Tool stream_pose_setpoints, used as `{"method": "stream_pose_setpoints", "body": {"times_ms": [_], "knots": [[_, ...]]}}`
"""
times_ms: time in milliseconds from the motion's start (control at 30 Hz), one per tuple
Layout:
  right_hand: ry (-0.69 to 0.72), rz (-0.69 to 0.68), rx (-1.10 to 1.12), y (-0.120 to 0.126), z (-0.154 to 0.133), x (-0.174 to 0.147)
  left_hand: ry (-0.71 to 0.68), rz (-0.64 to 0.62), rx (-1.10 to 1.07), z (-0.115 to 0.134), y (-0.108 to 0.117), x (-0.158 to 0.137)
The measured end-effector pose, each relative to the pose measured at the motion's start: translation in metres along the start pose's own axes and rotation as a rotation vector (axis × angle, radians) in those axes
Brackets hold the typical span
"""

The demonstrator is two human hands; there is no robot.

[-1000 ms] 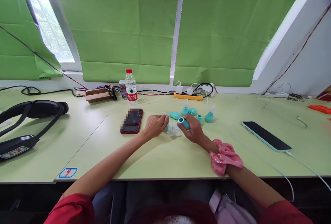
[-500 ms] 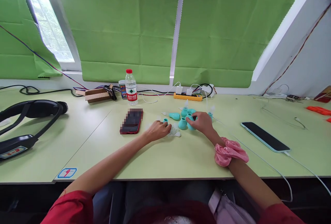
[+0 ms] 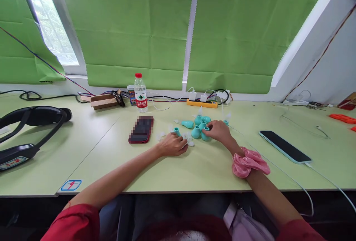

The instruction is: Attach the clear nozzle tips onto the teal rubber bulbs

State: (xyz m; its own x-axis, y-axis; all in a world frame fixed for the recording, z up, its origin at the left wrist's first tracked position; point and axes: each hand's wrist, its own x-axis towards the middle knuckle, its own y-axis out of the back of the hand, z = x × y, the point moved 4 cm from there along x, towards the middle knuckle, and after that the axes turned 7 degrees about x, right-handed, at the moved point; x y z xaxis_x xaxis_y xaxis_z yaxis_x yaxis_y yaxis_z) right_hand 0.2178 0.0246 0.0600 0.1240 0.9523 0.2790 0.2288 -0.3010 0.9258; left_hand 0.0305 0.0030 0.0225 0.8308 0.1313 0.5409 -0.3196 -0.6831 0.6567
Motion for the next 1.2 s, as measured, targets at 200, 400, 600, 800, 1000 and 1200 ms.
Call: {"method": "stream_pose_setpoints", "body": {"times_ms": [200, 400, 600, 800, 1000, 1200], "knots": [[0.055, 0.017, 0.022, -0.003, 0.0, 0.003, -0.057, -0.028, 0.03, -0.001, -0.017, -0.005], [0.092, 0.148, -0.035, 0.017, -0.025, -0.005, -0.013, -0.012, 0.003, -0.006, -0.015, -0.004], [0.465, -0.041, -0.091, -0.005, -0.096, 0.019, 0.036, 0.0, -0.049, 0.001, 0.0, 0.001], [0.351, -0.229, -0.207, -0.052, -0.121, 0.05, 0.117, 0.065, -0.145, -0.006, 0.015, 0.003], [0.384, -0.006, -0.157, -0.027, -0.125, 0.033, 0.551, 0.137, -0.299, -0.048, 0.024, -0.004], [0.652, 0.44, 0.316, 0.005, -0.102, -0.027, 0.947, 0.265, -0.54, -0.075, 0.03, -0.011]]}}
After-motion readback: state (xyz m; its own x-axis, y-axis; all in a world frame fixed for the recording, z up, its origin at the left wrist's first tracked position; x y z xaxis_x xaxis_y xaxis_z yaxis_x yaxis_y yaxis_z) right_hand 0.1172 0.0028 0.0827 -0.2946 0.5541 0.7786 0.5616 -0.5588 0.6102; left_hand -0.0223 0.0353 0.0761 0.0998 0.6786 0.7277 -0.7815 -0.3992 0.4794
